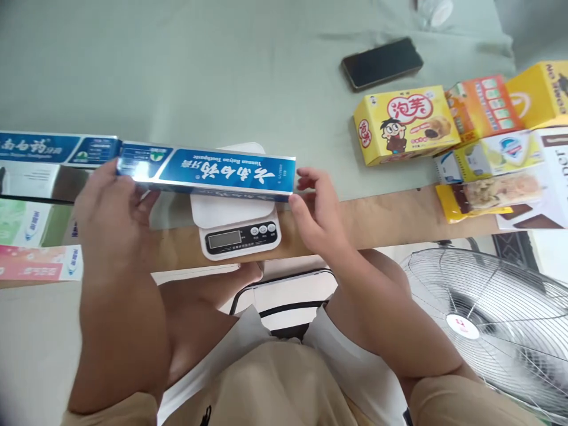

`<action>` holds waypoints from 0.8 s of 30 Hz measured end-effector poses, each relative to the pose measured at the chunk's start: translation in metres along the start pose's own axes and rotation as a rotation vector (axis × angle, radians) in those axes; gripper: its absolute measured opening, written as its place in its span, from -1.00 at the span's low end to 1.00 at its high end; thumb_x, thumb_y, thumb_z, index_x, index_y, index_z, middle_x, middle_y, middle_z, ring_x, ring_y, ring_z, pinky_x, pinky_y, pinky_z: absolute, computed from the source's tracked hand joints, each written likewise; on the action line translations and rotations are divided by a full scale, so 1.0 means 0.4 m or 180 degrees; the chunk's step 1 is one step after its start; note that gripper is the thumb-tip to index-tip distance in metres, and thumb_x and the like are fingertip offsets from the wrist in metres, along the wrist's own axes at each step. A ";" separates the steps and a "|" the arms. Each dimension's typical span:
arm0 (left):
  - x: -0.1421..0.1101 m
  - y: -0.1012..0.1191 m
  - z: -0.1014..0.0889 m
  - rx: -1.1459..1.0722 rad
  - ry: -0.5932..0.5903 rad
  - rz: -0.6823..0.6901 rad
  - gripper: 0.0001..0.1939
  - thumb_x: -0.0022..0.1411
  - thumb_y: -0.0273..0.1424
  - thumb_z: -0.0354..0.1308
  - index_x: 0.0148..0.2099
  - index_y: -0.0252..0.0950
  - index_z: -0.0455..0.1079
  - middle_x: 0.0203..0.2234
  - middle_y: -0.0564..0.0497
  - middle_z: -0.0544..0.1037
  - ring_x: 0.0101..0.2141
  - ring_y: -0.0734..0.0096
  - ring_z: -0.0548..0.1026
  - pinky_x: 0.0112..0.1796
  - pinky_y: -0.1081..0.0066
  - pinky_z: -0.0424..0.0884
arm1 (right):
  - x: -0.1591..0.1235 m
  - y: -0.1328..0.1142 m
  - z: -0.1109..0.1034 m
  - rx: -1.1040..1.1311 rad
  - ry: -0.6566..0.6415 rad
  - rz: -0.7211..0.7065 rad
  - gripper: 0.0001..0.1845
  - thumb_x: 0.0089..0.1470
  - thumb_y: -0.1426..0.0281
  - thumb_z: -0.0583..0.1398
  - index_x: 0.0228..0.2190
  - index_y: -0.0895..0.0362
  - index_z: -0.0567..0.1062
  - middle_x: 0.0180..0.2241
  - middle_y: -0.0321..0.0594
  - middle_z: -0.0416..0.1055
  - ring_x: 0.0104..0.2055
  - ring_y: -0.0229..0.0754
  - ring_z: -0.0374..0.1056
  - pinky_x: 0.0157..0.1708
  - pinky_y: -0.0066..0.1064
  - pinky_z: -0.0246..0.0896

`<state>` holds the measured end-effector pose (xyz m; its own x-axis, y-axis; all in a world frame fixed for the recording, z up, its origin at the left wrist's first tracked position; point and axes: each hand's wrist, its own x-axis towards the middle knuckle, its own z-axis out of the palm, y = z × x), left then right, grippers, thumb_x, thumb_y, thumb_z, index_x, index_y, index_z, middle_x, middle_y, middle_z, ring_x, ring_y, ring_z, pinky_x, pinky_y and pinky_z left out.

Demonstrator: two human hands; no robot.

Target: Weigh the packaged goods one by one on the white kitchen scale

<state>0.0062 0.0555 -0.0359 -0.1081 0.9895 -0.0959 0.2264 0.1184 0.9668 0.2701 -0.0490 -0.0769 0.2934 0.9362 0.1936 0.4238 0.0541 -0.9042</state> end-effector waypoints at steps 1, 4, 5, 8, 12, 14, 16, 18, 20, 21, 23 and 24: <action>0.004 0.008 0.008 -0.0199 0.0073 -0.0115 -0.62 0.39 -0.31 0.16 0.21 -0.21 0.40 0.13 0.07 0.57 0.17 0.24 0.47 0.33 0.10 0.38 | -0.002 -0.003 0.000 0.0125 -0.0089 0.0063 -0.57 0.36 0.07 0.10 0.14 -0.04 0.28 0.08 -0.07 0.42 0.12 -0.02 0.43 0.09 -0.08 0.47; 0.014 0.035 0.032 -0.0650 0.0402 -0.0270 -0.82 0.24 -0.41 0.25 -0.09 -0.24 0.53 -0.23 0.12 0.62 -0.10 0.36 0.54 0.23 0.14 0.49 | -0.002 -0.010 -0.004 0.0433 -0.0361 0.0199 -0.53 0.36 0.02 0.10 0.16 -0.02 0.27 0.17 -0.05 0.41 0.09 -0.08 0.47 0.12 -0.11 0.48; 0.016 0.043 0.039 -0.0658 0.0475 -0.0250 -0.87 0.20 -0.43 0.27 -0.16 -0.23 0.54 -0.31 0.14 0.60 -0.15 0.39 0.54 0.21 0.15 0.51 | -0.001 -0.011 -0.007 0.0487 -0.0436 0.0235 -0.47 0.34 -0.03 0.10 0.18 -0.02 0.26 0.20 -0.04 0.39 0.08 -0.08 0.48 0.13 -0.11 0.49; 0.008 0.064 0.063 -0.0609 0.0721 -0.0179 -0.86 0.08 -0.49 0.33 -0.25 -0.21 0.56 -0.41 0.17 0.58 -0.24 0.41 0.56 0.18 0.11 0.55 | -0.002 -0.008 -0.023 0.0615 -0.0571 0.0383 -0.25 0.25 -0.17 0.12 0.29 -0.04 0.21 0.31 -0.02 0.29 0.10 -0.05 0.49 0.17 -0.10 0.50; -0.051 0.089 0.115 -0.0827 0.0562 0.0133 -0.70 0.10 -0.54 0.34 -0.13 -0.08 0.64 -0.30 0.21 0.67 -0.16 0.38 0.64 0.21 0.02 0.55 | -0.005 0.013 -0.069 0.0791 -0.0291 0.0625 -0.16 0.24 -0.15 0.13 0.39 -0.08 0.13 0.35 -0.05 0.25 0.15 -0.04 0.45 0.18 -0.10 0.51; -0.103 0.103 0.150 -0.0808 0.0207 0.0228 -0.65 0.16 -0.55 0.31 -0.05 -0.07 0.66 -0.15 0.16 0.69 -0.03 0.31 0.65 0.27 0.02 0.49 | -0.006 0.031 -0.105 0.0727 0.0059 0.0557 -0.23 0.27 -0.08 0.12 0.38 -0.10 0.13 0.36 -0.07 0.24 0.19 -0.06 0.43 0.20 -0.11 0.49; -0.165 0.115 0.188 -0.0586 -0.0334 0.0174 -0.56 0.24 -0.52 0.26 0.12 -0.06 0.62 0.10 0.10 0.64 0.17 0.20 0.58 0.37 0.09 0.39 | -0.010 0.054 -0.150 0.0590 0.0500 0.0452 -0.33 0.30 -0.02 0.09 0.34 -0.11 0.19 0.35 -0.10 0.26 0.24 -0.06 0.41 0.22 -0.10 0.47; -0.225 0.123 0.222 -0.0359 -0.0934 0.0053 -0.42 0.29 -0.48 0.23 0.31 0.03 0.48 0.29 0.11 0.50 0.32 0.15 0.46 0.43 0.17 0.31 | -0.020 0.084 -0.199 0.0401 0.0946 0.0489 -0.42 0.29 0.06 0.12 0.27 -0.09 0.27 0.28 -0.11 0.35 0.24 -0.03 0.41 0.21 -0.05 0.46; -0.274 0.127 0.253 -0.0196 -0.1581 -0.0057 -0.30 0.33 -0.42 0.22 0.45 0.15 0.28 0.41 0.11 0.35 0.42 0.13 0.32 0.46 0.16 0.25 | -0.037 0.120 -0.250 0.0118 0.1355 0.0588 -0.50 0.26 0.13 0.18 0.18 -0.06 0.35 0.15 -0.12 0.46 0.16 0.00 0.46 0.18 0.02 0.46; -0.293 0.126 0.268 -0.0151 -0.1869 -0.0074 -0.26 0.35 -0.38 0.21 0.49 0.17 0.19 0.44 0.10 0.28 0.46 0.10 0.26 0.47 0.12 0.21 | -0.046 0.140 -0.275 -0.0068 0.1485 0.0633 -0.53 0.25 0.16 0.20 0.15 -0.06 0.37 0.08 -0.13 0.49 0.11 0.01 0.48 0.17 0.05 0.46; -0.319 0.121 0.295 -0.0099 -0.2263 -0.0041 -0.24 0.39 -0.30 0.20 0.54 0.14 0.08 0.48 0.04 0.18 0.50 0.04 0.16 0.49 0.04 0.15 | -0.064 0.178 -0.317 -0.0408 0.1623 0.0659 -0.55 0.24 0.20 0.21 0.14 -0.07 0.38 0.02 -0.13 0.51 0.03 0.01 0.51 0.12 0.07 0.47; -0.326 0.116 0.308 -0.0090 -0.2368 -0.0028 -0.23 0.40 -0.27 0.19 0.56 0.10 0.05 0.50 0.01 0.13 0.51 0.02 0.12 0.50 0.01 0.12 | -0.072 0.195 -0.333 -0.0533 0.1641 0.0671 -0.52 0.24 0.21 0.22 0.17 -0.08 0.36 0.02 -0.13 0.51 0.01 0.02 0.52 0.09 0.08 0.49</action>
<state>0.1502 -0.0579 -0.0075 0.5764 0.7845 -0.2289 0.2025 0.1343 0.9700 0.4090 -0.1180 -0.1022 0.7478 0.6284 0.2144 0.4285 -0.2100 -0.8788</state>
